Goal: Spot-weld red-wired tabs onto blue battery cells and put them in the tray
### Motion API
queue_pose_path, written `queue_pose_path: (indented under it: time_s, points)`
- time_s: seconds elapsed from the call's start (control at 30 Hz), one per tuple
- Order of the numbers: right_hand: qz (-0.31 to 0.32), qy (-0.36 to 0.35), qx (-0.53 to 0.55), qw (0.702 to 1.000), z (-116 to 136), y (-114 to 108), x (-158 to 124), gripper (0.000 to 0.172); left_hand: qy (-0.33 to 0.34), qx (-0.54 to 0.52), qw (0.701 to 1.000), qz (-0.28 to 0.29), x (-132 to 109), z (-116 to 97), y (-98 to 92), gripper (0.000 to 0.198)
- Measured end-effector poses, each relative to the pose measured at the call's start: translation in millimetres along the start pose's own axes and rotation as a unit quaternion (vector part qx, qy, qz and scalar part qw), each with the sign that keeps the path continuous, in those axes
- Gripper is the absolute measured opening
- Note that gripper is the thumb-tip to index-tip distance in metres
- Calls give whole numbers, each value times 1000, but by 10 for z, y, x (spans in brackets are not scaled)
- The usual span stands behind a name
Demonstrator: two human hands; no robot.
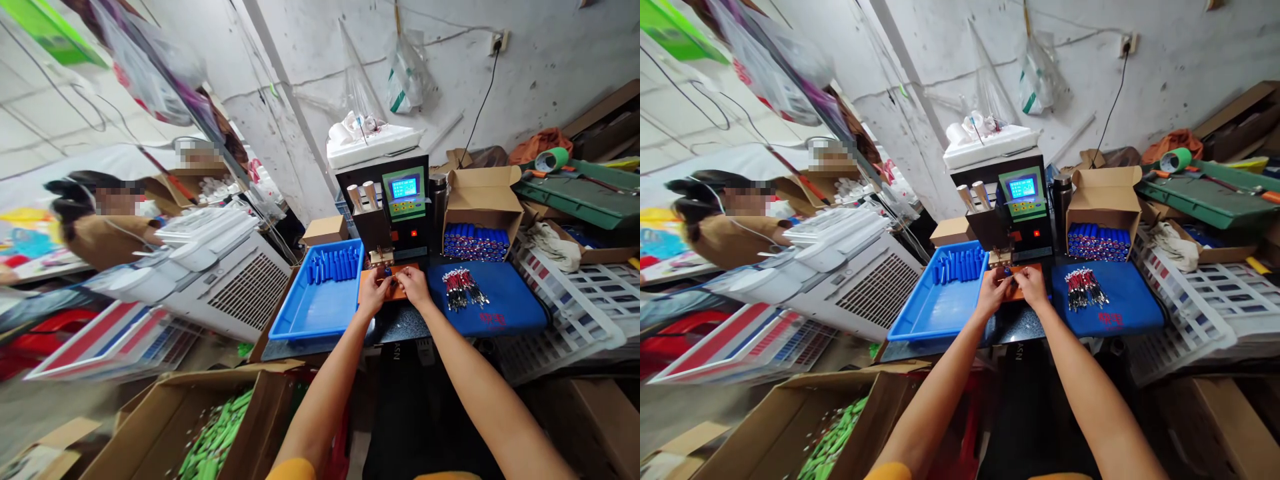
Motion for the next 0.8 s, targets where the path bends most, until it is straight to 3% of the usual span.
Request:
queue_pose_path:
  time_s: [0.23,0.37,0.57,0.8]
  points:
    - [-15,37,21,999,-14,15,65,23,-46,-12,999,27,-36,29,18,32]
    - [-22,9,-20,1000,35,16,125,22,-51,-12,998,27,-38,31,17,35]
    - [-13,-43,-108,993,53,58,232,19,-28,-5,999,15,-38,24,10,35]
    - [-8,-34,-138,990,70,103,266,18,-4,4,1000,8,-33,-23,4,32]
Point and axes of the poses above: each hand's wrist, its own x-axis towards the middle knuckle, its own y-axis out of the palm, z = x × y, the point moved 3 cm from there along x, towards the middle knuckle, and after that the axes turned 1 degree about -y, right-handed, at the moved point
